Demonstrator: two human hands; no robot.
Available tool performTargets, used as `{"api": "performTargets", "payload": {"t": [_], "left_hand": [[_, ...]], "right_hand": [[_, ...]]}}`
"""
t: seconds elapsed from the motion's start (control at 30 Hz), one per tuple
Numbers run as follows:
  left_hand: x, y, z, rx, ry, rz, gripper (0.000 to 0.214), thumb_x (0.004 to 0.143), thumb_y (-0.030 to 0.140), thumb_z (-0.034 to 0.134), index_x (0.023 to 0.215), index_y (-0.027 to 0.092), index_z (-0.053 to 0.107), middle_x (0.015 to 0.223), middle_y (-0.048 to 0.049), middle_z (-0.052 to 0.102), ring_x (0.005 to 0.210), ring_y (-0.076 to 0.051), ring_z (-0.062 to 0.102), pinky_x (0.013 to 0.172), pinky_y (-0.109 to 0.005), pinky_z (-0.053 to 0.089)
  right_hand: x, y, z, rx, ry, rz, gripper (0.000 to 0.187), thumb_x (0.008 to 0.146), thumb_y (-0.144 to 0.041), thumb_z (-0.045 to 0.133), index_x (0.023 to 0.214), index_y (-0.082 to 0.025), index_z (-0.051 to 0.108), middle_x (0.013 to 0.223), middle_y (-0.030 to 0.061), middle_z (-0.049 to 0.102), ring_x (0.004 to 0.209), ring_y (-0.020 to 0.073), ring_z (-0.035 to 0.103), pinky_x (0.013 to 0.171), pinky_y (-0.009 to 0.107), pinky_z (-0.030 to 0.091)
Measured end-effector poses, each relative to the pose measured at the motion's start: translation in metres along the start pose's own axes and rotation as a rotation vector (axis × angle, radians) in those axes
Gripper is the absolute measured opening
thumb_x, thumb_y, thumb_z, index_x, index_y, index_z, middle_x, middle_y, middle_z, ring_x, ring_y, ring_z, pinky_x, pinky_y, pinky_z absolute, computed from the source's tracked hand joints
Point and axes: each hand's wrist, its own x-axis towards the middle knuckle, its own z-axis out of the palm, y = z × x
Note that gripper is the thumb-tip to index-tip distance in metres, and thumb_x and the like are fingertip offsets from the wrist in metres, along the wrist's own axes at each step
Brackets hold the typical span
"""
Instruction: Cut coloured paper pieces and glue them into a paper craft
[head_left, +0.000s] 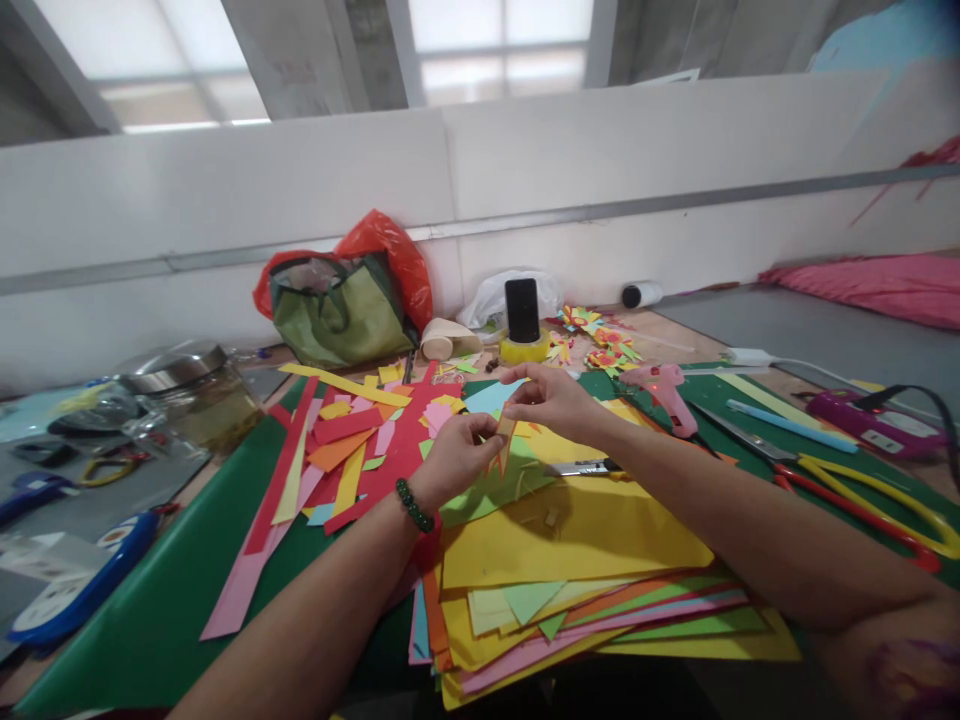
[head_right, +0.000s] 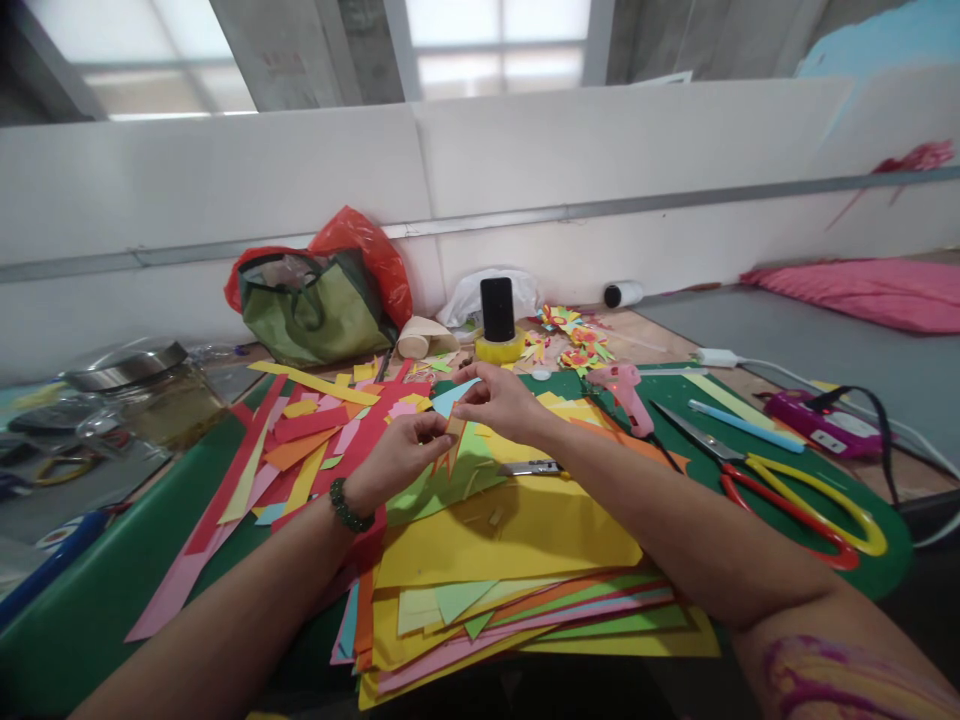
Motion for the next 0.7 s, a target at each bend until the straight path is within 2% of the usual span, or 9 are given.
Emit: {"api": "performTargets", "payload": {"t": [0.27,0.53,0.7], "left_hand": [[0.0011,-0.002,-0.0008,-0.022,0.036,0.028,0.016,0.071,0.031,0.056,0.064,0.016,0.056,0.061,0.0011,0.056,0.057,-0.011,0.046,0.054,-0.023,0.036],[0.0009,-0.0017,-0.0004,-0.013,0.004,0.016,0.018,0.069,0.034,0.057,0.063,0.017,0.053,0.062,0.001,0.055,0.058,-0.012,0.047,0.055,-0.024,0.036],[0.0005,-0.0003,-0.0021,-0.107,-0.012,-0.02,0.021,0.067,0.036,0.061,0.064,0.016,0.055,0.061,0.0018,0.053,0.057,-0.011,0.045,0.054,-0.023,0.035]], "right_hand": [[-0.0022,-0.0059,-0.0008,0.022,-0.016,0.034,0.046,0.061,-0.015,0.072,0.103,-0.017,0.055,0.072,-0.0019,0.068,0.067,0.0133,0.064,0.064,0.026,0.047],[0.0005,-0.0011,0.0009,0.071,0.056,-0.02,0.034,0.063,-0.018,0.066,0.095,-0.017,0.056,0.061,-0.006,0.061,0.057,0.0103,0.056,0.056,0.024,0.039],[0.0001,-0.0033,0.0003,0.121,0.098,0.017,0.029,0.071,-0.03,0.065,0.096,-0.018,0.057,0.075,-0.0005,0.069,0.075,0.0146,0.064,0.07,0.028,0.046]]}}
